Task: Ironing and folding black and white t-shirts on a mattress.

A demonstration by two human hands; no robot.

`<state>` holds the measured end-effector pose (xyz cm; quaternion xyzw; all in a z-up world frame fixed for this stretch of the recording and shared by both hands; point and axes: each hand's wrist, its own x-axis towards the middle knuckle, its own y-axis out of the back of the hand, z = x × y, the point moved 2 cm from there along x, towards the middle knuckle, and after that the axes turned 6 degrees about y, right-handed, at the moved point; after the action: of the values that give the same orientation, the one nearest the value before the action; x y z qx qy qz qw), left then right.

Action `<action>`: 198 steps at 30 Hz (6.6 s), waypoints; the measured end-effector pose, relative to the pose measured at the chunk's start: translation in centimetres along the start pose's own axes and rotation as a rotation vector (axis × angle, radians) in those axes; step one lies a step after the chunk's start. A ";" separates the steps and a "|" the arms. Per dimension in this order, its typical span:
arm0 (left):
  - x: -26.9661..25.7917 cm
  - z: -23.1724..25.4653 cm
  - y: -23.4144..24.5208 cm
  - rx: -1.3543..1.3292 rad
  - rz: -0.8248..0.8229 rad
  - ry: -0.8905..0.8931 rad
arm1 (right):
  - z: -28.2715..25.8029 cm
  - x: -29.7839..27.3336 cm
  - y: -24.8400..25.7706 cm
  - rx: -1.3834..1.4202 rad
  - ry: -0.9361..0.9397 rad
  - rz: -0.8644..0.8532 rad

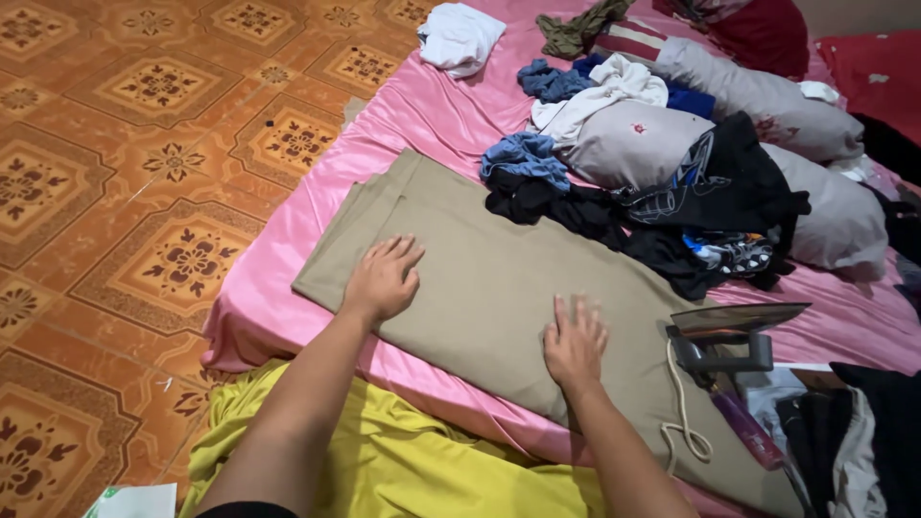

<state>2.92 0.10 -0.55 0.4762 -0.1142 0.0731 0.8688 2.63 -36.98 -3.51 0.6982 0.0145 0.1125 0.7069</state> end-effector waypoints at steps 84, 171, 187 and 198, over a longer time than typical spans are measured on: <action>4.2 1.7 -5.3 0.115 0.028 -0.031 | 1.3 0.4 -2.0 0.245 0.093 0.265; 0.2 9.3 6.4 -1.172 -0.775 0.476 | -1.8 1.0 17.0 1.619 -0.280 0.253; -1.5 11.5 -2.0 -0.201 -0.056 -0.014 | -6.3 -3.3 9.9 0.547 0.149 0.077; -8.3 16.7 0.6 -0.101 -0.657 -0.313 | 11.0 -6.0 -0.4 1.248 -0.572 0.216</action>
<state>-7.36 -13.79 6.41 0.4493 -0.0900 -0.2894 0.8404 -1.26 -48.85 -4.43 0.9738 -0.1800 -0.0356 0.1342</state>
